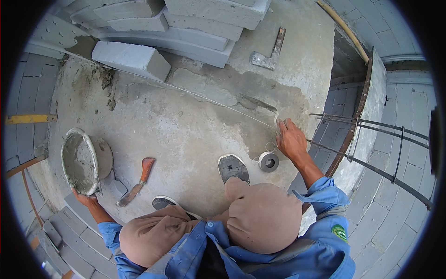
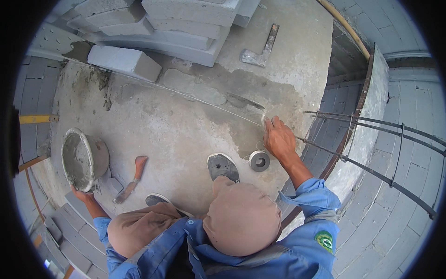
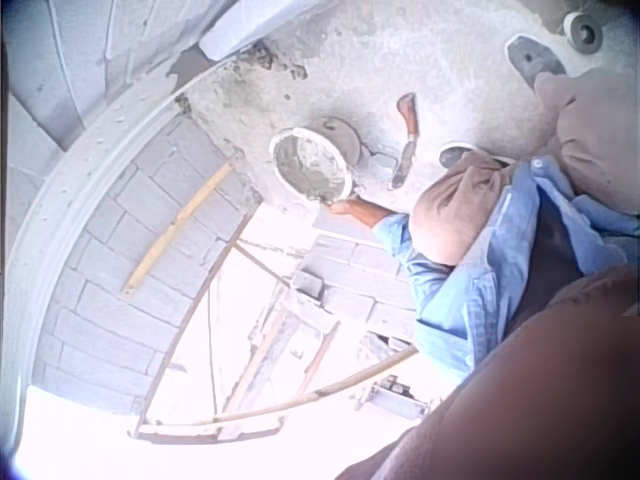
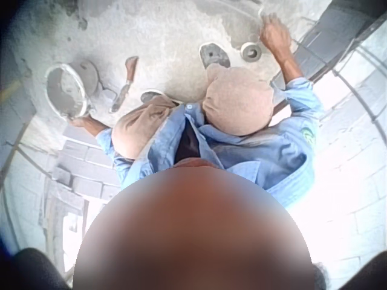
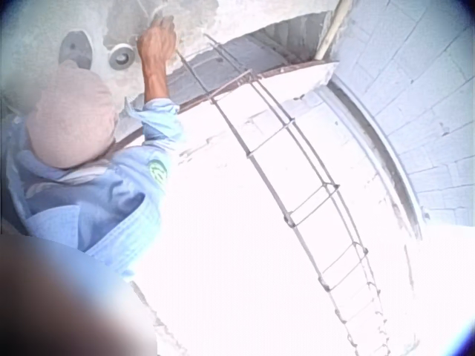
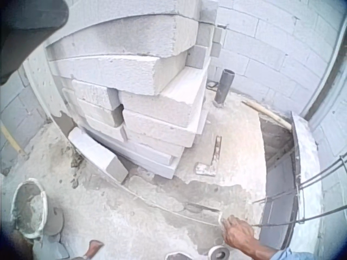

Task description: The person constructs a wall by applying mortar from a bucket onto lightweight concrete blocks with a trowel, then laying the blocks in courses.

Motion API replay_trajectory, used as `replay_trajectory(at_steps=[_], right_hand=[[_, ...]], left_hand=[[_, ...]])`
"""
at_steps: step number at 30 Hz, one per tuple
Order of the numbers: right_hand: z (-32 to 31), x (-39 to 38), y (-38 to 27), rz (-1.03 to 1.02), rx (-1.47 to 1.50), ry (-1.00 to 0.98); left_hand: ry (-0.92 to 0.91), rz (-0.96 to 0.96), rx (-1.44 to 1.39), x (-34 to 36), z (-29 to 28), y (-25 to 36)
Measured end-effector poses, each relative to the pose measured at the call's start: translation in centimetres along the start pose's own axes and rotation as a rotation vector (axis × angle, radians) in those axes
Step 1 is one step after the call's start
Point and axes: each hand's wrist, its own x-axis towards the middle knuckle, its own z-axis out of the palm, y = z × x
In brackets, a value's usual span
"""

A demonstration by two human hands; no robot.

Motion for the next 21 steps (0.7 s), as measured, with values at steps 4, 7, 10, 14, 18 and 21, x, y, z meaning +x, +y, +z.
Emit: replay_trajectory(at_steps=[4, 7, 10, 14, 18, 21], right_hand=[[0.1, -0.5, -0.3, -0.039, 0.064, 0.119], [-0.8, 0.9, -1.2, -0.026, 0.046, -0.061], [0.6, 0.3, -0.8, -0.022, 0.152, 0.074], [-0.2, 1.4, -1.0, 0.002, 0.131, -0.111], [-1.1, 1.8, -1.0, -0.004, 0.324, -0.001], [-1.9, 4.1, 0.3, 0.055, 0.492, -0.089]], left_hand=[[0.017, -0.006, 0.014, 0.3, -0.8, 0.2], [-0.001, -0.017, 0.036, 0.4, -0.9, 0.5], [0.007, -0.026, 0.060, 0.7, -0.2, 0.2], [0.004, -0.033, 0.059, 0.2, -0.3, -0.2], [0.009, 0.000, 0.103, 1.1, -0.9, 0.4], [-0.001, -0.024, 0.057, 0.1, -0.1, -0.4]])
